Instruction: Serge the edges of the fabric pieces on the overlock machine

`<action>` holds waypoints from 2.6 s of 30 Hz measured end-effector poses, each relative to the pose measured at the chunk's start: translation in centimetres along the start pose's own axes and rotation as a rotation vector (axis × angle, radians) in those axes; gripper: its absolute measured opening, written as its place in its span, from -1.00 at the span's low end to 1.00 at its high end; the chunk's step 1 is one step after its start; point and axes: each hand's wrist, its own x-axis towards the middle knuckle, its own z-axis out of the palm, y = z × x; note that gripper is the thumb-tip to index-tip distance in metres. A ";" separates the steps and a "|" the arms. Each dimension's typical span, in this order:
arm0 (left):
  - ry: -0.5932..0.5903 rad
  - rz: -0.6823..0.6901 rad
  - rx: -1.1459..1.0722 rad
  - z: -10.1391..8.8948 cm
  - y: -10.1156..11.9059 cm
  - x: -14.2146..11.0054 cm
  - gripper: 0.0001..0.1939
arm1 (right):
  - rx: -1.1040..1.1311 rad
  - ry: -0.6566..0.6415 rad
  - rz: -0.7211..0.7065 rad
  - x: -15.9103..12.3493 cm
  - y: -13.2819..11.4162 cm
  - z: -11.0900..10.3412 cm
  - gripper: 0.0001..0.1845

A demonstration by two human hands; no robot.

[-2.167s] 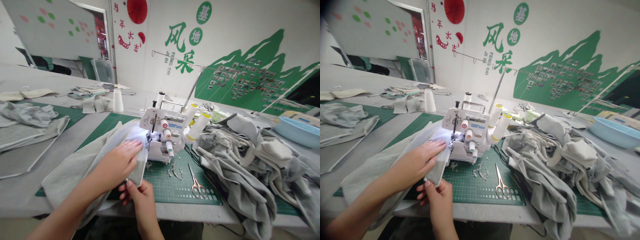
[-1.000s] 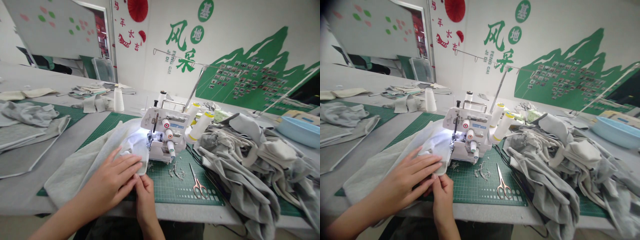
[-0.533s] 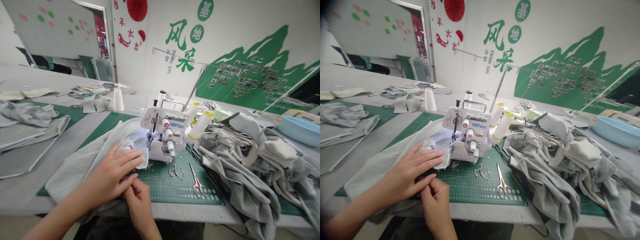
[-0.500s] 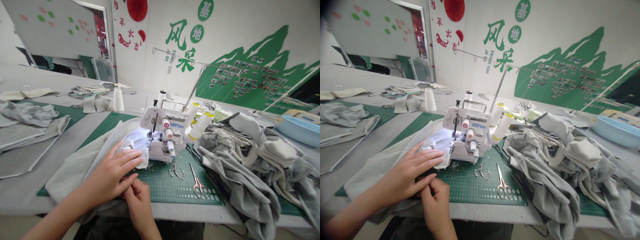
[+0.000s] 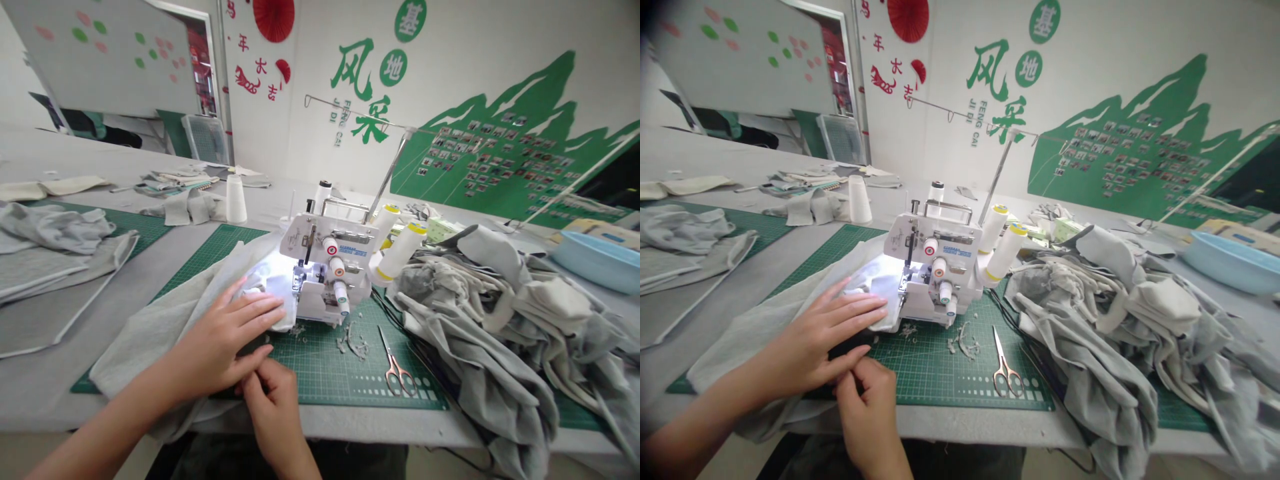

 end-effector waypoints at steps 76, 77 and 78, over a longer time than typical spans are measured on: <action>0.043 -0.229 0.239 1.7 3.2 2.8 -0.46 | -0.079 0.057 -0.021 -0.4 0.7 0.5 -0.70; 0.050 -0.248 0.247 1.8 3.5 2.9 -0.47 | -0.061 0.060 -0.011 -0.4 0.7 0.5 -0.71; 0.058 -0.267 0.255 1.9 3.8 3.0 -0.48 | -0.043 0.063 -0.003 -0.4 0.8 0.5 -0.71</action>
